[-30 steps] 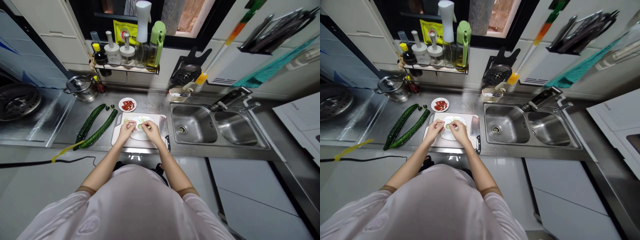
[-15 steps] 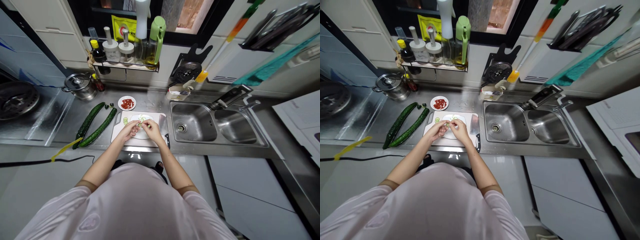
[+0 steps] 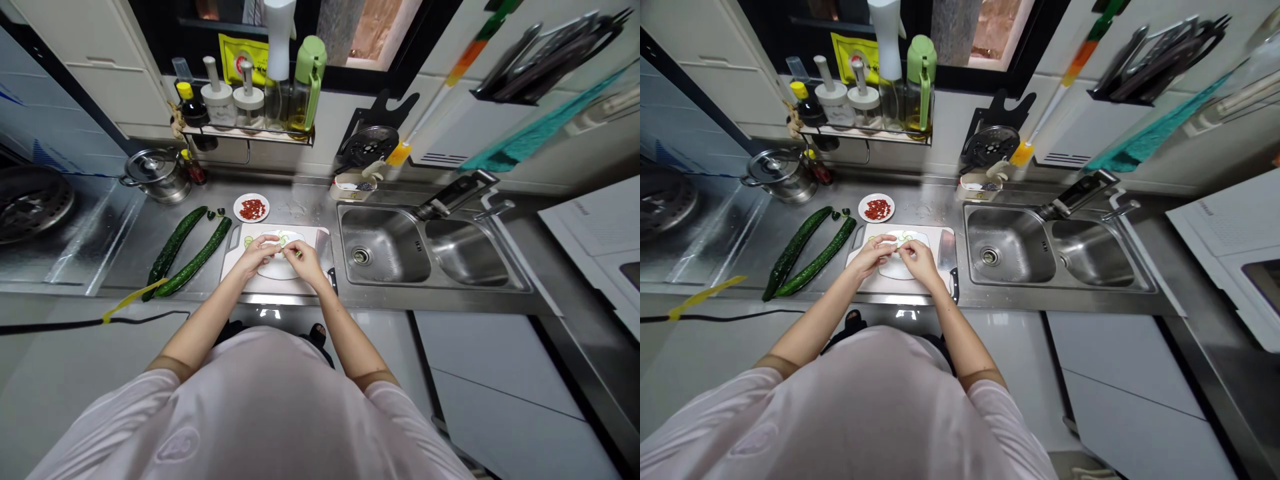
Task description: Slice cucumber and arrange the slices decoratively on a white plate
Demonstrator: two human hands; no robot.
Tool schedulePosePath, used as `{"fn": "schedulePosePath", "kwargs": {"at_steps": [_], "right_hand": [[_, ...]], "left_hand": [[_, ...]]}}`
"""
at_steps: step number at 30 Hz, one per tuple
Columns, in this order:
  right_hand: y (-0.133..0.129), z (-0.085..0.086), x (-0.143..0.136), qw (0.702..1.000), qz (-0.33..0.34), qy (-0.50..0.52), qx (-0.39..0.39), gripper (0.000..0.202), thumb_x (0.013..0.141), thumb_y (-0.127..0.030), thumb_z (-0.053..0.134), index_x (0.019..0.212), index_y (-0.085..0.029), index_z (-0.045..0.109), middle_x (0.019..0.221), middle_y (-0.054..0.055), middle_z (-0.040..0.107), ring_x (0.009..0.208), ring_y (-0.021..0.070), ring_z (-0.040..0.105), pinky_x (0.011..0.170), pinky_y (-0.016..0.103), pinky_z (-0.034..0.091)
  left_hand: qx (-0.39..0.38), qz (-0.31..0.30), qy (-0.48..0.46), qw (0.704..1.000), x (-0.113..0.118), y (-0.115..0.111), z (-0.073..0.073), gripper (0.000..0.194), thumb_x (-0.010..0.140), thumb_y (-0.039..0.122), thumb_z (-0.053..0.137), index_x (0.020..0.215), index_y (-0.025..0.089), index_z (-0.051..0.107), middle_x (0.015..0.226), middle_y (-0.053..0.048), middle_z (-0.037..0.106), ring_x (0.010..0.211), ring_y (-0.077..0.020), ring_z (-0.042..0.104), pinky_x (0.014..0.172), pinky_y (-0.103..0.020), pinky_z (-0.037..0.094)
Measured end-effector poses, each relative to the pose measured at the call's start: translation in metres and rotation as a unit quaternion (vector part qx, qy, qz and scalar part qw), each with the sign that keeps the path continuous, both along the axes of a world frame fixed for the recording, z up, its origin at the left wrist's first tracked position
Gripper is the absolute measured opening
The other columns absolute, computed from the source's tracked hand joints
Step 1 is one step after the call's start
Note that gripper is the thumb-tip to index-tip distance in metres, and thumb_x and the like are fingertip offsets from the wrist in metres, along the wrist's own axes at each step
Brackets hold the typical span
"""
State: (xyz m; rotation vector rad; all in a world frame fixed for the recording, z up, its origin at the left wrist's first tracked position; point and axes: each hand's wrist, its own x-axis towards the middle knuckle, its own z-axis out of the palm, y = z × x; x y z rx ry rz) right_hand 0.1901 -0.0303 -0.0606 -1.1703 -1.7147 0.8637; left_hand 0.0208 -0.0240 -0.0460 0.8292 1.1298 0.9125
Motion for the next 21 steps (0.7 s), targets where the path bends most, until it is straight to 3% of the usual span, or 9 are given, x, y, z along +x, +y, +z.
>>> {"fn": "schedulePosePath", "kwargs": {"at_steps": [11,21], "right_hand": [[-0.0005,-0.0007,-0.0007,0.999,-0.014,0.02,-0.041,0.014,0.078,-0.03,0.056,0.075,-0.018,0.062,0.074,0.0,0.064,0.07,0.0134,0.055,0.066,0.024,0.042],[-0.0004,-0.0053,-0.001,0.998,-0.012,0.018,-0.058,0.015,0.078,-0.031,0.056,0.075,-0.018,0.064,0.074,0.0,0.065,0.068,0.0133,0.055,0.065,0.024,0.041]], "left_hand": [[0.173,-0.007,0.035,0.984,0.0025,0.0001,-0.0061,0.054,0.064,0.033,0.077,0.11,0.019,0.053,0.073,0.004,0.06,0.067,-0.0079,0.056,0.067,-0.02,0.039],[0.203,-0.004,0.07,0.977,0.0064,-0.0015,-0.0074,0.051,0.069,0.032,0.072,0.112,0.019,0.048,0.072,0.005,0.057,0.065,-0.0078,0.053,0.064,-0.02,0.037]]}}
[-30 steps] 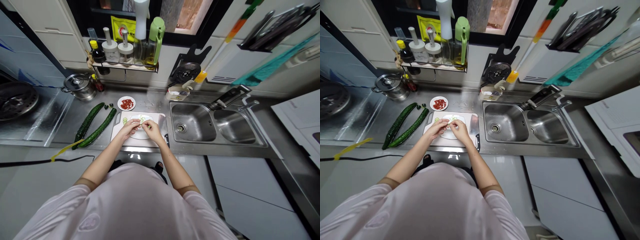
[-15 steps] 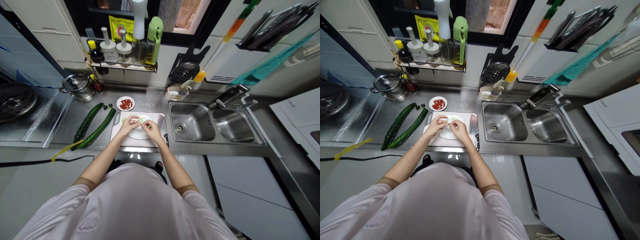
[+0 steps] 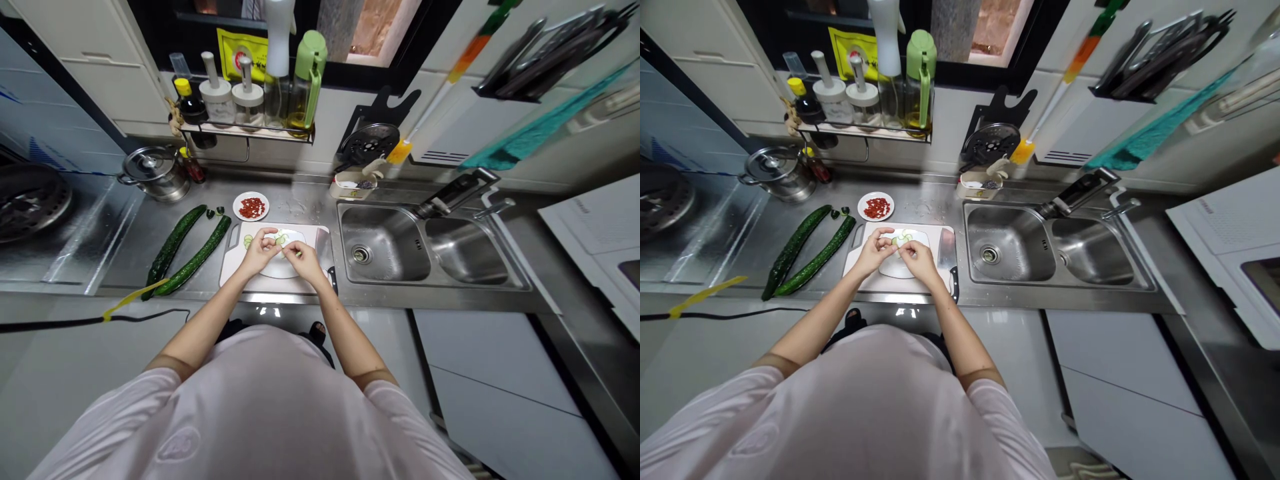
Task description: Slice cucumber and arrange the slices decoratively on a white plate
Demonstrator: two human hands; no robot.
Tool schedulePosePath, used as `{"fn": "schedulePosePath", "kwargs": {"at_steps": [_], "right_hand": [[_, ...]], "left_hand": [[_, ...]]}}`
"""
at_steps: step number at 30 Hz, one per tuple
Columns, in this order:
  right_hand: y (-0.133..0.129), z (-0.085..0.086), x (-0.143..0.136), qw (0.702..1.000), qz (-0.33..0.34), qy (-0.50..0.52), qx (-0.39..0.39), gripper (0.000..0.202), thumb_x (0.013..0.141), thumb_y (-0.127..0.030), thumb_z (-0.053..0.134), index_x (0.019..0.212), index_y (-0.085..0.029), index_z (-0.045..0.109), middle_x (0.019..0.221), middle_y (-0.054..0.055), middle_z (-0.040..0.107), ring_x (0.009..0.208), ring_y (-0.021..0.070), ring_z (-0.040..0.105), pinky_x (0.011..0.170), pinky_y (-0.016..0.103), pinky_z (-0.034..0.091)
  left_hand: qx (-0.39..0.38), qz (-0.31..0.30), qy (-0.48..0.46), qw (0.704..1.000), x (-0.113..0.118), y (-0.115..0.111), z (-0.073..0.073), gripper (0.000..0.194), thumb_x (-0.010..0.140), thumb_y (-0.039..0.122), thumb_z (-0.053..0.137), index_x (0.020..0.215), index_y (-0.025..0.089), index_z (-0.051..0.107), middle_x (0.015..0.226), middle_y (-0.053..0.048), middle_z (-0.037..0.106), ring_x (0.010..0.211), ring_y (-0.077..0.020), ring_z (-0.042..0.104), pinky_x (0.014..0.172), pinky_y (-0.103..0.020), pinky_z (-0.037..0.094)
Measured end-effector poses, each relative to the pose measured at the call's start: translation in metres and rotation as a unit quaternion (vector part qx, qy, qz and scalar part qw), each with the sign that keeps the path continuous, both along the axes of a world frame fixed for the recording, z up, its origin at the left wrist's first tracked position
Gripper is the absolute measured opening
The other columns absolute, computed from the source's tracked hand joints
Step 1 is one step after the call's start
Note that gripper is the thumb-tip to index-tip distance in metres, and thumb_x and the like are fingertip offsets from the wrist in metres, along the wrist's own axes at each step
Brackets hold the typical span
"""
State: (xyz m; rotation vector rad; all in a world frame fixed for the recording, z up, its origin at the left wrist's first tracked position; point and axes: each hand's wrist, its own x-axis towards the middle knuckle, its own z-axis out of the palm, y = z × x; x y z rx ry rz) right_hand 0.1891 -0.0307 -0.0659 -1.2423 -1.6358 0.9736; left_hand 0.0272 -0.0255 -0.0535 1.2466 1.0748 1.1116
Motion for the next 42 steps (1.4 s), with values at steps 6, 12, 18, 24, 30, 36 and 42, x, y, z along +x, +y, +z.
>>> {"fn": "schedulePosePath", "kwargs": {"at_steps": [6,12,18,24,30,36,42], "right_hand": [[0.001,-0.002,0.001,1.0,0.002,-0.004,-0.009,0.016,0.078,-0.031,0.055,0.075,-0.017,0.064,0.074,0.001,0.065,0.069,0.0133,0.055,0.066,0.024,0.041],[0.003,-0.013,0.005,1.0,0.013,-0.01,-0.026,0.015,0.077,-0.028,0.055,0.075,-0.017,0.065,0.073,0.001,0.067,0.067,0.0131,0.056,0.067,0.024,0.043],[0.002,-0.031,0.009,0.994,0.019,-0.069,-0.078,0.013,0.074,-0.021,0.055,0.074,-0.017,0.067,0.072,0.0,0.067,0.067,0.0138,0.058,0.065,0.023,0.042],[-0.004,-0.046,0.007,0.976,0.032,-0.169,-0.134,0.015,0.076,-0.02,0.054,0.076,-0.019,0.069,0.073,0.0,0.068,0.07,0.0142,0.059,0.066,0.022,0.039],[-0.012,-0.056,0.004,0.947,0.034,-0.288,-0.141,0.016,0.081,-0.024,0.053,0.076,-0.021,0.068,0.077,0.0,0.069,0.08,0.0163,0.058,0.08,0.028,0.031],[-0.019,-0.064,0.0,0.923,0.041,-0.369,-0.099,0.022,0.087,-0.025,0.046,0.077,-0.019,0.065,0.082,0.004,0.066,0.086,0.0195,0.05,0.079,0.031,0.024],[-0.026,-0.07,-0.005,0.91,0.018,-0.412,-0.038,0.018,0.089,-0.027,0.047,0.087,-0.018,0.063,0.093,0.008,0.062,0.093,0.0232,0.045,0.08,0.034,0.024]], "left_hand": [[0.004,-0.003,0.011,1.0,0.004,-0.001,-0.002,0.047,0.071,0.032,0.069,0.112,0.017,0.05,0.07,0.005,0.053,0.064,-0.0084,0.05,0.062,-0.02,0.036],[0.017,-0.023,0.046,0.999,0.003,0.002,-0.011,0.038,0.073,0.026,0.066,0.108,0.016,0.056,0.07,0.003,0.055,0.066,-0.009,0.052,0.065,-0.021,0.039],[-0.018,-0.044,0.079,0.996,-0.005,0.008,-0.039,0.034,0.071,0.025,0.066,0.102,0.014,0.06,0.071,0.001,0.061,0.065,-0.0103,0.055,0.067,-0.024,0.043],[-0.02,-0.073,0.191,0.979,-0.01,0.008,-0.072,0.03,0.074,0.025,0.062,0.102,0.016,0.062,0.073,0.0,0.064,0.069,-0.012,0.058,0.071,-0.024,0.045],[-0.008,-0.097,0.32,0.942,-0.009,0.003,-0.08,0.029,0.076,0.024,0.058,0.104,0.02,0.063,0.076,0.001,0.066,0.067,-0.0124,0.058,0.066,-0.023,0.042],[0.018,-0.1,0.423,0.901,-0.004,-0.004,-0.073,0.028,0.08,0.024,0.054,0.106,0.021,0.064,0.082,-0.002,0.068,0.074,-0.0157,0.06,0.068,-0.024,0.042],[0.058,-0.102,0.488,0.865,-0.001,-0.009,-0.072,0.027,0.084,0.024,0.052,0.107,0.022,0.064,0.088,-0.005,0.067,0.088,-0.0203,0.059,0.077,-0.029,0.043]]}}
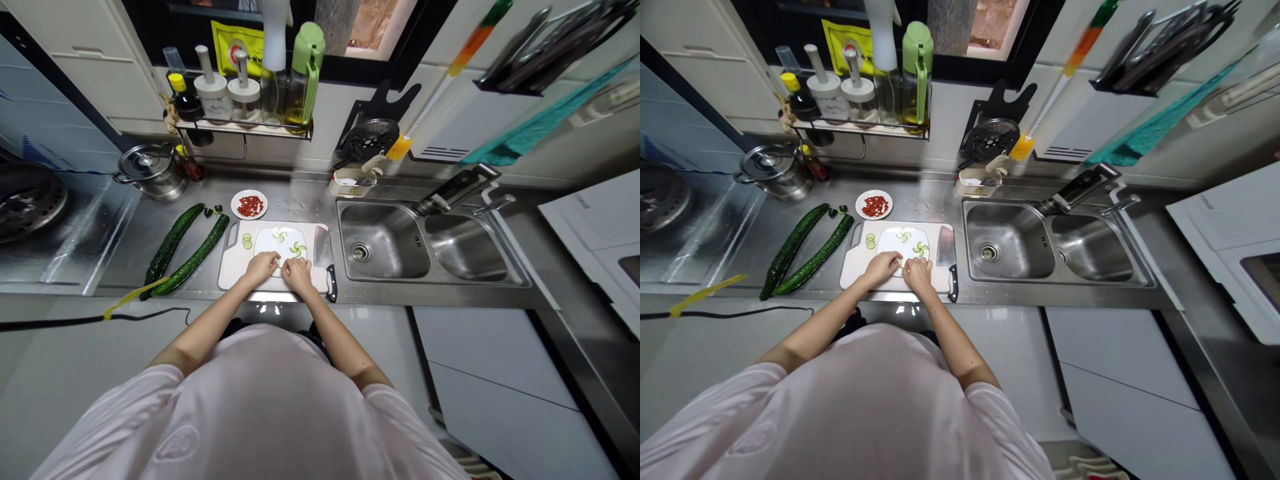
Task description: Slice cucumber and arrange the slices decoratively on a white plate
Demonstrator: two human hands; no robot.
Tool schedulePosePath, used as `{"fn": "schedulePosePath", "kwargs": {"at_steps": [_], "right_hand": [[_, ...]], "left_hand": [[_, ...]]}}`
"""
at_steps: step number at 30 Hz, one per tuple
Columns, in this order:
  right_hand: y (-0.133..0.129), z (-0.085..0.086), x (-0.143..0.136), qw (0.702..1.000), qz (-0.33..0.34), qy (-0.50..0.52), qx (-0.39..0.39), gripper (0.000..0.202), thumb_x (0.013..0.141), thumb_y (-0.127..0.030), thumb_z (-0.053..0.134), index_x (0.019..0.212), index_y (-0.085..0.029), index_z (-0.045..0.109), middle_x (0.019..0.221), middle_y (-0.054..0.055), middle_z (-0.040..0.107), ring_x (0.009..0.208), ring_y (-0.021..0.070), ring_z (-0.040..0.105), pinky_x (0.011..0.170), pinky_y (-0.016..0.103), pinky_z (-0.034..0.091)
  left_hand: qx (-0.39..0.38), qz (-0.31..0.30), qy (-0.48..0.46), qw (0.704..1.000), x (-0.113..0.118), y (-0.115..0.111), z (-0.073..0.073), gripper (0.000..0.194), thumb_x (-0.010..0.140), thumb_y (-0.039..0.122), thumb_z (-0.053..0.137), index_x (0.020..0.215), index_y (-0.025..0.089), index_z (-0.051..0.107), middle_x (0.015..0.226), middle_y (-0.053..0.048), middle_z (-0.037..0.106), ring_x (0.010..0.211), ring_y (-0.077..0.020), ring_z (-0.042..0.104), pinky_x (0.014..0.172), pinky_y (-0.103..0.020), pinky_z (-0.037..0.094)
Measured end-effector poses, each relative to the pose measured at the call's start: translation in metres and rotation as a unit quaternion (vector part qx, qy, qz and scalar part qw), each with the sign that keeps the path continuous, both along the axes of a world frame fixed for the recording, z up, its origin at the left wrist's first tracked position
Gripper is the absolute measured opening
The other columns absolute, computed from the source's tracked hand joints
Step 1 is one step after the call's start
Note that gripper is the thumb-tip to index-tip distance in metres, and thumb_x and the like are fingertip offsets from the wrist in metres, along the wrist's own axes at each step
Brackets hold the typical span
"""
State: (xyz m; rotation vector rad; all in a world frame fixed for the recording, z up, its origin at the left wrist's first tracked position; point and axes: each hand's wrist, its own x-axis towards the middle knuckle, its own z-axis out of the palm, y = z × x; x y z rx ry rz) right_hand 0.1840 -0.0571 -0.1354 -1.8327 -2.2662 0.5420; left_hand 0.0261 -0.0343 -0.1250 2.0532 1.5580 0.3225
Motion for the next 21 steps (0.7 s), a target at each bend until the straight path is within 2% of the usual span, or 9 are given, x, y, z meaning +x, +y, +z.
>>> {"fn": "schedulePosePath", "kwargs": {"at_steps": [4,9,21], "right_hand": [[-0.0033,-0.0006,-0.0015,1.0,0.016,0.0,0.017,0.017,0.089,-0.026,0.047,0.095,-0.02,0.062,0.096,0.008,0.06,0.095,0.0235,0.043,0.081,0.034,0.024],[-0.0049,-0.0018,-0.0007,0.998,0.053,0.01,0.027,0.02,0.091,-0.023,0.045,0.098,-0.02,0.063,0.097,0.008,0.057,0.096,0.0236,0.041,0.083,0.034,0.024],[-0.0052,-0.0073,-0.0004,0.998,0.052,0.011,0.032,0.022,0.092,-0.025,0.045,0.101,-0.022,0.065,0.097,0.007,0.055,0.097,0.0233,0.041,0.082,0.034,0.025]], "left_hand": [[0.012,-0.004,0.04,0.999,0.0007,-0.0016,-0.0012,0.026,0.085,0.026,0.052,0.106,0.02,0.065,0.095,-0.007,0.065,0.096,-0.0215,0.056,0.083,-0.03,0.042],[0.014,-0.008,0.057,0.998,-0.0008,-0.0029,-0.0025,0.027,0.087,0.032,0.051,0.105,0.02,0.066,0.1,-0.009,0.063,0.097,-0.0223,0.055,0.083,-0.031,0.043],[0.017,-0.014,0.047,0.999,-0.0025,-0.0037,-0.0032,0.026,0.087,0.032,0.051,0.104,0.019,0.067,0.099,-0.01,0.062,0.098,-0.0233,0.053,0.083,-0.032,0.042]]}}
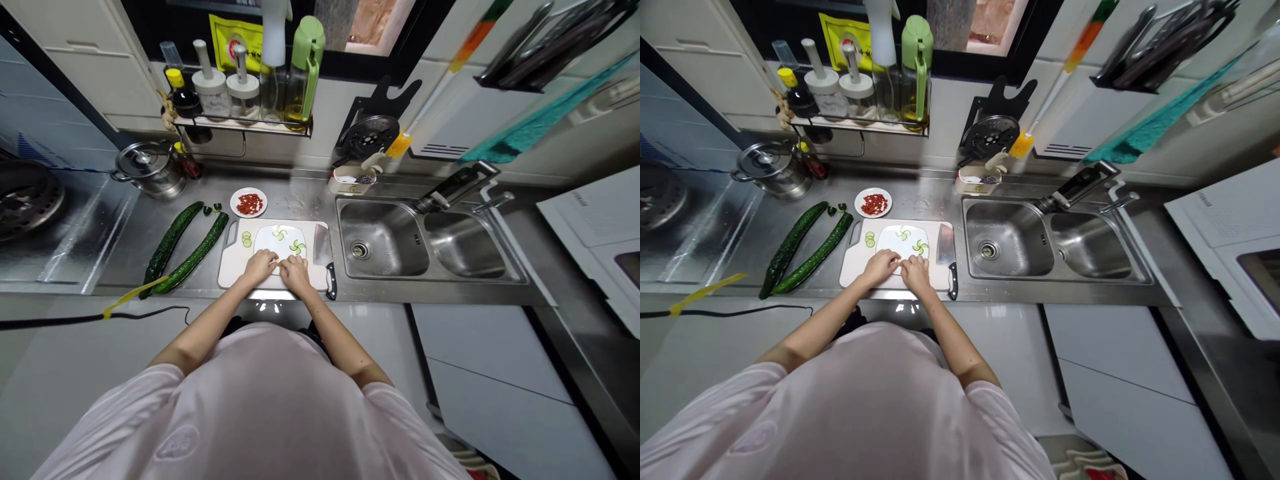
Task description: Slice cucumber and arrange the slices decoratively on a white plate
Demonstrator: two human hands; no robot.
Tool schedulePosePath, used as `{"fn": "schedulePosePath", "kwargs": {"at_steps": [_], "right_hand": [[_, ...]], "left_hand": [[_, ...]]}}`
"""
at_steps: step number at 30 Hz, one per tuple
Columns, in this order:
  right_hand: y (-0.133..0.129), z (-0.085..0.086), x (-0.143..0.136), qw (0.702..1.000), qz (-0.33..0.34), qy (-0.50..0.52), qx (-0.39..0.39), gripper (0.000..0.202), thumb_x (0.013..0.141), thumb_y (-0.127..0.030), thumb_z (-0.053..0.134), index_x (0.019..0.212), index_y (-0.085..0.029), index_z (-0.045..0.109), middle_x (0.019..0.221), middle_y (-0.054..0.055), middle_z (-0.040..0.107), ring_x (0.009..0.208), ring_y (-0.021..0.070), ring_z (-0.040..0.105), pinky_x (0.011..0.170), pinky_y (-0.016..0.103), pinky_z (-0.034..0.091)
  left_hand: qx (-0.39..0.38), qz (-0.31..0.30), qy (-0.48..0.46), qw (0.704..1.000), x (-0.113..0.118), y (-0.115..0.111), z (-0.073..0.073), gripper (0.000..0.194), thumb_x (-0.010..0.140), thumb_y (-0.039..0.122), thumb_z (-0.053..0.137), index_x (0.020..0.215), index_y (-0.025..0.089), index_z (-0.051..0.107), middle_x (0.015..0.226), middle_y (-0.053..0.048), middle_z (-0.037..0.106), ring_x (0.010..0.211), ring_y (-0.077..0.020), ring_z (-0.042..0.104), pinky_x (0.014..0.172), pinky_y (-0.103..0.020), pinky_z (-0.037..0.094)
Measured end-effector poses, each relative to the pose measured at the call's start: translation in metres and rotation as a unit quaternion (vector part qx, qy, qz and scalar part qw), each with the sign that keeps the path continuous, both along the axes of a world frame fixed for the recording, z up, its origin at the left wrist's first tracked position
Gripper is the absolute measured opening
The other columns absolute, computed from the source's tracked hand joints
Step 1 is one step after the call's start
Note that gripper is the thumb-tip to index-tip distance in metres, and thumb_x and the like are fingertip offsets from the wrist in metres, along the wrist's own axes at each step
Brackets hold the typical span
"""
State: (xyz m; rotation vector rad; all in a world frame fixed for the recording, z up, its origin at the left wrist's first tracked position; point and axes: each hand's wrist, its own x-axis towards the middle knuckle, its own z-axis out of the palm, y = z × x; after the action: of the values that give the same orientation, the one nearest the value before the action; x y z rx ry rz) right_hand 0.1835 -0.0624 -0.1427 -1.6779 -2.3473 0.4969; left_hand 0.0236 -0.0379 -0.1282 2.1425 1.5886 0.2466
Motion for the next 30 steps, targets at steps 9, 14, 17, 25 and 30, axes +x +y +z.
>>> {"fn": "schedulePosePath", "kwargs": {"at_steps": [9,14,17,25,30], "right_hand": [[-0.001,0.002,0.0,1.0,0.007,-0.019,-0.001,0.024,0.093,-0.024,0.043,0.103,-0.021,0.065,0.099,0.008,0.056,0.098,0.0238,0.041,0.083,0.035,0.025],[-0.001,0.005,-0.003,0.999,0.022,-0.038,0.015,0.026,0.092,-0.022,0.043,0.103,-0.019,0.066,0.097,0.009,0.056,0.096,0.0244,0.041,0.084,0.037,0.025],[0.0,0.007,-0.004,0.998,0.034,-0.047,0.016,0.027,0.091,-0.02,0.044,0.105,-0.018,0.066,0.098,0.01,0.057,0.097,0.025,0.041,0.085,0.038,0.025],[0.003,0.01,-0.008,0.996,0.056,-0.062,0.015,0.031,0.089,-0.018,0.045,0.113,-0.016,0.065,0.101,0.012,0.058,0.099,0.0267,0.041,0.089,0.04,0.025],[0.005,0.01,-0.009,0.994,0.078,-0.067,0.031,0.032,0.088,-0.018,0.046,0.114,-0.014,0.064,0.101,0.013,0.058,0.1,0.0275,0.042,0.091,0.041,0.024]], "left_hand": [[-0.003,0.002,0.006,1.0,0.0,-0.002,0.002,0.026,0.088,0.032,0.051,0.105,0.02,0.066,0.1,-0.009,0.062,0.099,-0.022,0.053,0.084,-0.031,0.042],[0.002,0.009,0.01,1.0,0.001,-0.003,0.002,0.026,0.088,0.032,0.05,0.107,0.021,0.065,0.101,-0.008,0.061,0.099,-0.0216,0.053,0.083,-0.031,0.041],[0.009,0.006,0.01,1.0,0.001,-0.004,0.003,0.026,0.088,0.03,0.049,0.106,0.021,0.066,0.1,-0.008,0.061,0.099,-0.0215,0.052,0.084,-0.031,0.041],[0.002,0.011,0.017,1.0,0.002,-0.004,0.004,0.025,0.089,0.029,0.049,0.105,0.022,0.066,0.1,-0.008,0.061,0.1,-0.0218,0.053,0.085,-0.031,0.042],[0.001,0.011,0.021,1.0,0.002,-0.004,0.001,0.026,0.088,0.027,0.048,0.106,0.021,0.066,0.102,-0.009,0.061,0.102,-0.0227,0.052,0.085,-0.032,0.042]]}}
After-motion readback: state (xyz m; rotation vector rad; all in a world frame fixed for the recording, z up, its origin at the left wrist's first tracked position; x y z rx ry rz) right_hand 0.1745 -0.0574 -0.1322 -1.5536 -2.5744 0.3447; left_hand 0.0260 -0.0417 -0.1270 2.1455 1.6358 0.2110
